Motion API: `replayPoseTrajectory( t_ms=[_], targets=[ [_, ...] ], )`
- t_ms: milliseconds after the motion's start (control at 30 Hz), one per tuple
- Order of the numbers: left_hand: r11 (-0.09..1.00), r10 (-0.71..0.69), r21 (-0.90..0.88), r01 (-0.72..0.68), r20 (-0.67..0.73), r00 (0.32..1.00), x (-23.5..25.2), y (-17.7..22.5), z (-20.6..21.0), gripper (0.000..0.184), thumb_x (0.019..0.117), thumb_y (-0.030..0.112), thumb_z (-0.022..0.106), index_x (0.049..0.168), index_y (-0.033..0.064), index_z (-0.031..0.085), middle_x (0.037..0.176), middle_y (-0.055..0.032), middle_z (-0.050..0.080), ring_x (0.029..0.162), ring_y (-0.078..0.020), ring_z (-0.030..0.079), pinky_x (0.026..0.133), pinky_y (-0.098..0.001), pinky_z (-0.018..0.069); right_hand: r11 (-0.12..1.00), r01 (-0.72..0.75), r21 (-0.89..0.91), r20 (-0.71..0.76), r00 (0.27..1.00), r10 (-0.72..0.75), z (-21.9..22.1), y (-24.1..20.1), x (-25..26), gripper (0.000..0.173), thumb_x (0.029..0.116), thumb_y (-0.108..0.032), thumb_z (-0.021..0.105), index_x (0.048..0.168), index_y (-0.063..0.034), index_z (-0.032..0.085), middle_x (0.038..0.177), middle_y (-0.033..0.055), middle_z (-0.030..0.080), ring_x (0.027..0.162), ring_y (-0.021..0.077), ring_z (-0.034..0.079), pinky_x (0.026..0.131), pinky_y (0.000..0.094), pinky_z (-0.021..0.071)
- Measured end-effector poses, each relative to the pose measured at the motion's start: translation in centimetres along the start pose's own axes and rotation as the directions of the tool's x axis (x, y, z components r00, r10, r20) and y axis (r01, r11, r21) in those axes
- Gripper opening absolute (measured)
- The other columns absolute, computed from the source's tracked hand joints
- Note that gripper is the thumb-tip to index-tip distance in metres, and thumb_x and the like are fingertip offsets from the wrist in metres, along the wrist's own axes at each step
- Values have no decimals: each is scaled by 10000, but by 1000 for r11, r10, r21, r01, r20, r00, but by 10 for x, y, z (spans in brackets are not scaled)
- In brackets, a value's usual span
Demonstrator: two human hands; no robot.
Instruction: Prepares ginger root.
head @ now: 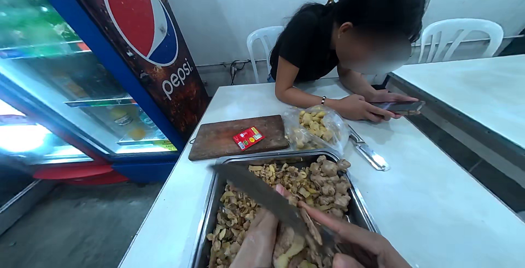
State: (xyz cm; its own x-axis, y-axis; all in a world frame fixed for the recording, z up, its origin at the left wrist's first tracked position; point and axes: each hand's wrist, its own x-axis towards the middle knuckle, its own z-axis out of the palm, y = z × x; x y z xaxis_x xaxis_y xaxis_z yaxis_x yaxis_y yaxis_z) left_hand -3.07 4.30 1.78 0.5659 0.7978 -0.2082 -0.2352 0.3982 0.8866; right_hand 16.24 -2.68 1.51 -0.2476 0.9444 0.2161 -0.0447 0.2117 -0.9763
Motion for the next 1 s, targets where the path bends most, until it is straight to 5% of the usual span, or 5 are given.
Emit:
replayPoseTrajectory(
  t_ms=[233, 433, 600, 767, 1000],
  targets=[
    [1000, 5, 9, -5, -55, 998, 4, 4, -1, 292, 1108, 320, 289, 1215, 125, 477, 859, -1, 616, 633, -44, 560, 555, -191, 487, 947, -196, 255, 32, 981, 194, -12, -2, -1, 521, 1068, -374, 504, 1531, -138, 461, 768, -81, 560, 524, 1, 431, 452, 177, 373],
    [995, 96, 20, -94, -169, 981, -6, 0, 9, 365, 1072, 111, 202, 991, 147, 555, 645, 107, 592, 526, 20, 520, 510, -161, 456, 936, 6, -352, -106, 993, -46, -1, -5, 0, 565, 1029, -382, 597, 1504, -84, 523, 1471, 62, 585, 1085, 40, 666, 925, 294, 543],
    [954, 239, 221, -201, -157, 958, 2, 0, 8, 284, 1113, 264, 284, 1257, 115, 479, 832, 25, 572, 536, -44, 491, 454, -204, 444, 941, -168, 292, -25, 983, 183, -4, -5, -1, 543, 1068, -429, 481, 1505, -107, 478, 759, -80, 554, 528, 0, 428, 460, 178, 374],
    [864, 379, 420, -278, -179, 908, 3, -2, 11, 298, 1105, 247, 347, 1301, 53, 461, 883, 11, 569, 585, -43, 538, 477, -216, 484, 632, -351, 691, 170, 929, 330, -10, 3, 1, 480, 1013, -621, 436, 1034, -175, 613, 674, -61, 523, 482, 25, 442, 443, 182, 388],
    [853, 297, 475, -215, -104, 949, -5, -3, 2, 342, 1102, 236, 370, 1325, 23, 517, 972, 7, 622, 747, -46, 623, 642, -241, 560, 490, -446, 749, 161, 840, 518, -11, -2, 7, 617, 1061, -595, 155, 1009, -144, 574, 656, -15, 513, 431, 61, 447, 385, 194, 401]
  ],
)
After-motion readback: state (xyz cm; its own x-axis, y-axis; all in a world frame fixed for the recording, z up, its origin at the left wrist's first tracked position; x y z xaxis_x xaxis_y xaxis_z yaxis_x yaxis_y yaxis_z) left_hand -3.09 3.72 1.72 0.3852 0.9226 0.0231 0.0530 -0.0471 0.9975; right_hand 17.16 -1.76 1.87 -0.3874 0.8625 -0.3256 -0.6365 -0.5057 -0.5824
